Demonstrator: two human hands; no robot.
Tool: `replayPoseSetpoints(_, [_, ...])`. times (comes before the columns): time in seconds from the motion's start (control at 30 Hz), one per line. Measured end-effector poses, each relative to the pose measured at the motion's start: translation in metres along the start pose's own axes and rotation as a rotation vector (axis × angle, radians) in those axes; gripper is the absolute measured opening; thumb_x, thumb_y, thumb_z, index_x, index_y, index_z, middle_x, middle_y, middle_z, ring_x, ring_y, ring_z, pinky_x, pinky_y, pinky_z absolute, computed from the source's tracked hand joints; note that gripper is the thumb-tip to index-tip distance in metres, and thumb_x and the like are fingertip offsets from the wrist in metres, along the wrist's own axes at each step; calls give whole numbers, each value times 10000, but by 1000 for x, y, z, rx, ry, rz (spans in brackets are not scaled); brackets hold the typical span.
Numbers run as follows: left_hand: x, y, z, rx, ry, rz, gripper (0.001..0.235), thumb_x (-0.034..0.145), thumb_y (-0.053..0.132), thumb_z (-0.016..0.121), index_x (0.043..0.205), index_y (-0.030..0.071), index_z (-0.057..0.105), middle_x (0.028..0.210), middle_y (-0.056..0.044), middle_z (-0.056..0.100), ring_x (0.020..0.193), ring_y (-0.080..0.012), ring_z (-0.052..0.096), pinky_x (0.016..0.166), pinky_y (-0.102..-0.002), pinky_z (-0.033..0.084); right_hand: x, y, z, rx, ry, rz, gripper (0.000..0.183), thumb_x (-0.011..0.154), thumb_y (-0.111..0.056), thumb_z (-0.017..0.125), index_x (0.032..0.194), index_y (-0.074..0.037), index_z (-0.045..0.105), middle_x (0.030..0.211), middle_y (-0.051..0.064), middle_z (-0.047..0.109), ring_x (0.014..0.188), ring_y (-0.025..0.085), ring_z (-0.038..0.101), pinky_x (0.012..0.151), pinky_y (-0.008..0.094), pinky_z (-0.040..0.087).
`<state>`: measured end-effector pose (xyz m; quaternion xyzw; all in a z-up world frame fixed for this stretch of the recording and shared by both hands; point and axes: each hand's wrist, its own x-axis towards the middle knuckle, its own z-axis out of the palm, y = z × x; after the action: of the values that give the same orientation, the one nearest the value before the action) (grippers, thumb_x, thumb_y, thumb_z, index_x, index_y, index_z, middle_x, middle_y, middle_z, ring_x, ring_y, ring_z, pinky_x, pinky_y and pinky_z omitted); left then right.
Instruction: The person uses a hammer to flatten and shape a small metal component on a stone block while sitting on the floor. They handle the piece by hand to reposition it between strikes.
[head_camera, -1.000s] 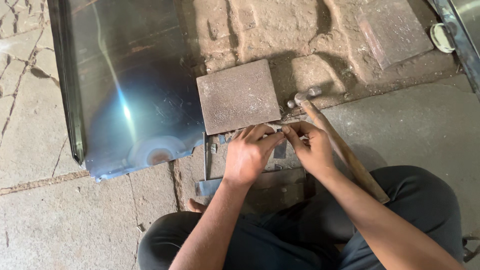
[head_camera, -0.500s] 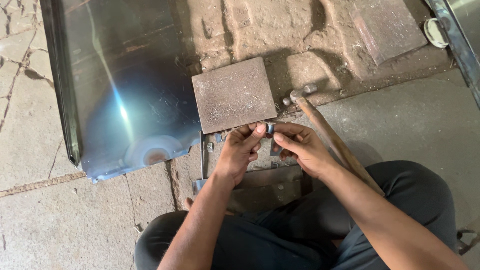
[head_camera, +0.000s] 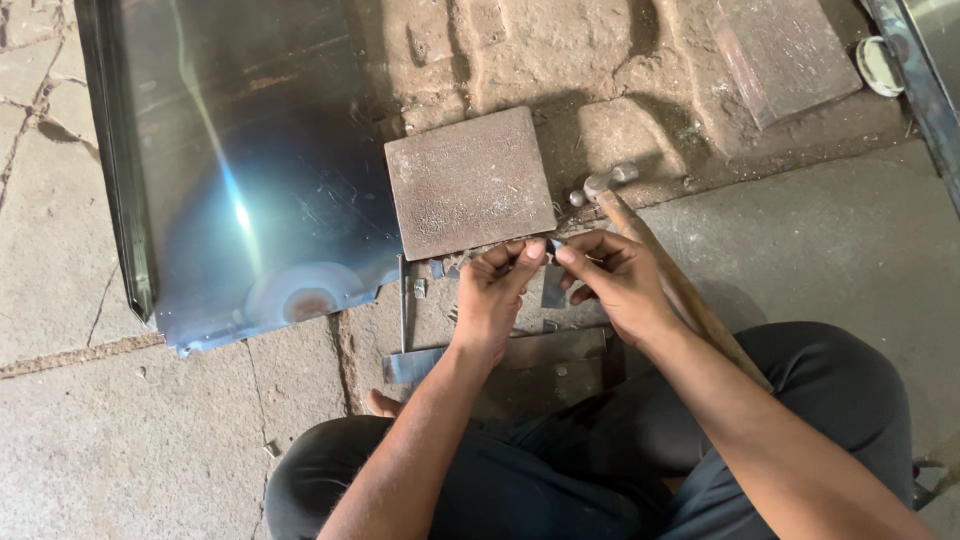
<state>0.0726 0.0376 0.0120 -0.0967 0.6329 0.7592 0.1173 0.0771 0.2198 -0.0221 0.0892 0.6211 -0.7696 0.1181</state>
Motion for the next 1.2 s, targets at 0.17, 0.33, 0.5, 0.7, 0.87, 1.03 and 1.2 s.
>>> replayPoseSetpoints(0.17, [11,-11,-7,33,23,-129,335,902,337,757,1050,38,789,815,11,723,607,-37,480,502,-226,378,5,10,-5,136,-29,124,249,929,-215,748,1075,-14,743,908,78,746,791,134,706,628,277,557])
replayPoseSetpoints(0.33, [36,-11,-27,229,173,59,347,898,318,770,1078,23,790,896,-48,772,734,-105,638,664,-274,521,10,38,4,88,77,130,282,948,-222,724,1093,20,731,911,96,747,726,131,676,621,287,577])
replayPoseSetpoints(0.5, [50,10,-56,534,392,306,279,913,300,735,1066,70,774,929,-109,793,799,-227,773,768,-346,589,57,66,27,26,128,72,304,962,-218,704,1133,31,733,862,72,693,693,105,639,600,269,566])
replayPoseSetpoints(0.7, [50,8,-78,897,358,284,228,849,232,747,1054,140,790,957,-135,777,887,-342,740,766,-426,578,120,73,56,-353,201,-68,217,954,-195,715,1007,7,772,749,51,727,592,92,604,525,259,476])
replayPoseSetpoints(0.87, [61,-6,-79,936,212,252,238,863,265,760,1068,148,792,978,-153,769,889,-345,745,796,-430,586,113,60,51,-618,334,-45,224,922,-242,749,943,-25,798,684,34,741,552,103,674,517,269,527])
replayPoseSetpoints(1.03, [69,-14,-76,995,169,255,231,866,266,760,1055,137,794,953,-160,774,900,-353,743,813,-441,581,103,40,40,-675,298,-48,323,948,-327,756,978,-6,777,769,76,763,633,133,719,585,294,560])
replayPoseSetpoints(1.2, [66,-12,-85,969,206,230,236,861,252,745,1065,141,788,961,-148,777,905,-349,741,822,-433,583,60,29,-10,-1378,329,-623,508,841,-429,753,1208,-81,704,1146,143,739,1006,290,739,846,408,592])
